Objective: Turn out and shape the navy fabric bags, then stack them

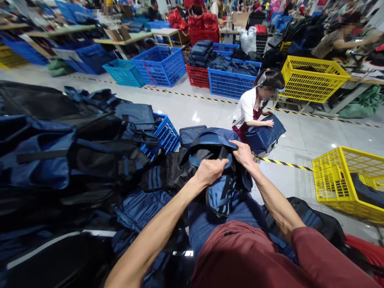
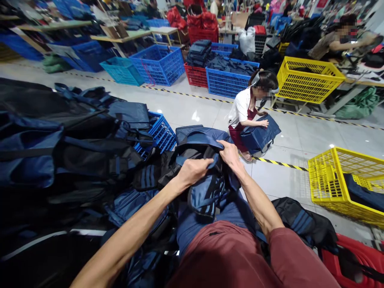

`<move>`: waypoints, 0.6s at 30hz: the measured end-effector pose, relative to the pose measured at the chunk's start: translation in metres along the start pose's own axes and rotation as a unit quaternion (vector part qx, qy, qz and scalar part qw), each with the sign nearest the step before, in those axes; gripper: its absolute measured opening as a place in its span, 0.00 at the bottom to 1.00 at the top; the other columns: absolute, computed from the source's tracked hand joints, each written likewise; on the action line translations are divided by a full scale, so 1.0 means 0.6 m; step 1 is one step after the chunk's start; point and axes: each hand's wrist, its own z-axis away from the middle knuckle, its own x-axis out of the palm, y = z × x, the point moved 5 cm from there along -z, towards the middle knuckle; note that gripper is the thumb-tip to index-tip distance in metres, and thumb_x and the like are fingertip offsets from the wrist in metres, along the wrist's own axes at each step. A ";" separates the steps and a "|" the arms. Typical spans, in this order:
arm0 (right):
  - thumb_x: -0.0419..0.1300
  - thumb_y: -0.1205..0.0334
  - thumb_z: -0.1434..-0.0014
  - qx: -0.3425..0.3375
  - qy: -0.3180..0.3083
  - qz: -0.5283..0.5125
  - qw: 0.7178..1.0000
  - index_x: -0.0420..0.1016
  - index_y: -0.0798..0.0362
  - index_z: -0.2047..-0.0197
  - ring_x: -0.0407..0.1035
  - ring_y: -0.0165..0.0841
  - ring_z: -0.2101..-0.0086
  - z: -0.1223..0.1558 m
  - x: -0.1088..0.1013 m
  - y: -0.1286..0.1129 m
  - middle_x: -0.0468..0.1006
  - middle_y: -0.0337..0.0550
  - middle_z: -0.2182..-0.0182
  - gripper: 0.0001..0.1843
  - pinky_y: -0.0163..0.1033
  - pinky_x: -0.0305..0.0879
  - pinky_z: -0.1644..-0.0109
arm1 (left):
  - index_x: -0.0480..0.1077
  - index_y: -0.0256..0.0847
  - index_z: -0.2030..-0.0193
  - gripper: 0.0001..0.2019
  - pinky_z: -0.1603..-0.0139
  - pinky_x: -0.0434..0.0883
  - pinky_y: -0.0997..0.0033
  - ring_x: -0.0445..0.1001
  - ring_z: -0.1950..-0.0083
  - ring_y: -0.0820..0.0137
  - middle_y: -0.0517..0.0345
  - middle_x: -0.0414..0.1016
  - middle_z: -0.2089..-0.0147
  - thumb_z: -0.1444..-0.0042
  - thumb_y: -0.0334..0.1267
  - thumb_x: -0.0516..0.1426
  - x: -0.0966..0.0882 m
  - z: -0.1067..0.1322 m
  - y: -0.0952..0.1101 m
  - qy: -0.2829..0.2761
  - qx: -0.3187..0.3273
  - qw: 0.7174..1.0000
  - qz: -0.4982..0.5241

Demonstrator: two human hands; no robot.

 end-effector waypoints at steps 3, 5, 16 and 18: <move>0.60 0.74 0.39 0.014 -0.007 0.044 0.999 0.80 0.43 0.31 0.82 0.40 0.44 0.009 0.034 0.056 0.86 0.42 0.40 0.35 0.41 0.74 0.36 | 0.84 0.41 0.52 0.11 0.58 0.77 0.72 0.83 0.61 0.66 0.55 0.86 0.61 0.35 0.41 0.62 -0.043 0.039 -0.078 0.241 -0.209 0.931 0.180; 0.61 0.75 0.39 0.011 -0.042 0.070 0.997 0.79 0.44 0.31 0.81 0.41 0.42 0.019 0.061 0.087 0.86 0.43 0.40 0.35 0.43 0.73 0.34 | 0.83 0.39 0.60 0.13 0.68 0.72 0.72 0.76 0.71 0.69 0.60 0.80 0.71 0.40 0.48 0.65 -0.057 0.087 -0.122 0.371 -0.353 0.824 0.243; 0.62 0.40 0.27 -0.017 -0.046 -0.085 0.995 0.71 0.50 0.29 0.72 0.47 0.37 0.121 0.023 -0.043 0.78 0.55 0.36 0.32 0.54 0.72 0.32 | 0.84 0.42 0.63 0.14 0.61 0.75 0.70 0.81 0.63 0.65 0.58 0.85 0.66 0.46 0.51 0.67 0.002 0.091 -0.072 0.324 -0.392 0.814 0.281; 0.64 0.38 0.29 0.002 -0.103 -0.092 0.990 0.71 0.51 0.31 0.74 0.47 0.40 0.146 0.063 -0.076 0.79 0.55 0.39 0.33 0.52 0.74 0.35 | 0.83 0.42 0.62 0.14 0.59 0.76 0.69 0.82 0.62 0.65 0.57 0.85 0.65 0.44 0.51 0.67 0.007 0.081 -0.062 0.306 -0.383 0.824 0.285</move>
